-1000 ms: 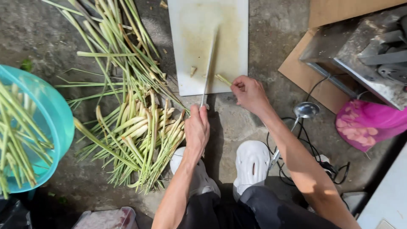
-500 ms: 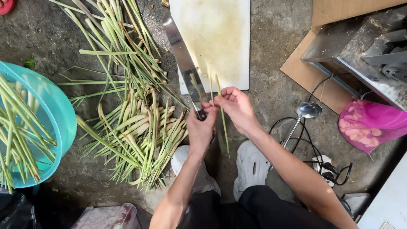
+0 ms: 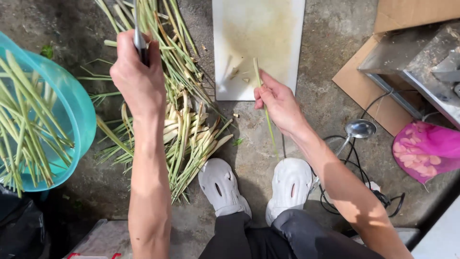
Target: Trim and cut lemongrass stalks on a cutting board.
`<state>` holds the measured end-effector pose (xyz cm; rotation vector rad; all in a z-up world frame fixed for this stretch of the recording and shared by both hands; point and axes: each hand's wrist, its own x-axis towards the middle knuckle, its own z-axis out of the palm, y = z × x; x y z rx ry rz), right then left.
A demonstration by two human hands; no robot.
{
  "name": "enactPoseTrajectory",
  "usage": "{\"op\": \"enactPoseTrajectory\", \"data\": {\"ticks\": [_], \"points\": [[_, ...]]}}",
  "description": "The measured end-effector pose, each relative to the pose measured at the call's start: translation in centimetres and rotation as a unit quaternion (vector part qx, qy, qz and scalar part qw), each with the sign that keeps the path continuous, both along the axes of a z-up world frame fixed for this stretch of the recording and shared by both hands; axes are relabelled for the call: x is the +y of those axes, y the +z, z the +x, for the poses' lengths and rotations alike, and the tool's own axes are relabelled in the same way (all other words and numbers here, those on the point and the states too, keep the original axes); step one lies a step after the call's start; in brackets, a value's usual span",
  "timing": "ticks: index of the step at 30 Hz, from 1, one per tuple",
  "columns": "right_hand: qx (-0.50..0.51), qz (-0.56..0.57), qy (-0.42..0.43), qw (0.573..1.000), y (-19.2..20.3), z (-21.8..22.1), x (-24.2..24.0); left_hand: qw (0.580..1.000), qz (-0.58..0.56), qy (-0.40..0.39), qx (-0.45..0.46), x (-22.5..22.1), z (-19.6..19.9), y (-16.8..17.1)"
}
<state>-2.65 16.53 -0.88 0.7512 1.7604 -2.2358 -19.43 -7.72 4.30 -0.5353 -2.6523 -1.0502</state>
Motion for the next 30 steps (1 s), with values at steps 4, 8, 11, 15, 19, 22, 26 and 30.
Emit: {"op": "enactPoseTrajectory", "data": {"ticks": [4,8,11,15,19,22,26,30], "points": [[-0.011,-0.069,0.024,0.997,0.5,-0.3,-1.2,0.994,0.016,0.042,-0.1,0.9,2.9,-1.4],[0.025,-0.168,-0.036,0.985,-0.1,-0.2,-2.6,0.915,0.153,0.038,-0.371,4.1,12.0,-1.1],[0.025,-0.273,-0.136,0.952,-0.5,-0.6,-4.0,0.835,0.236,0.071,-0.493,6.3,17.3,-0.1],[0.004,-0.335,-0.204,0.92,-1.2,-1.7,-4.5,0.917,0.192,0.058,-0.346,4.7,19.7,-2.7],[-0.086,-0.188,-0.063,0.976,-1.7,-1.6,-5.3,0.917,0.166,0.1,-0.35,-0.6,17.5,0.0],[-0.112,0.072,0.162,0.978,-4.6,0.4,-7.5,0.972,0.027,0.119,-0.2,-6.5,14.0,5.7],[-0.049,0.181,0.31,0.932,-1.9,0.0,-11.5,0.958,-0.221,0.182,-0.012,-17.1,10.1,9.6],[0.062,0.259,0.303,0.915,-4.8,-0.2,-16.6,0.908,-0.352,0.223,0.047,-26.0,7.7,8.2]]}}
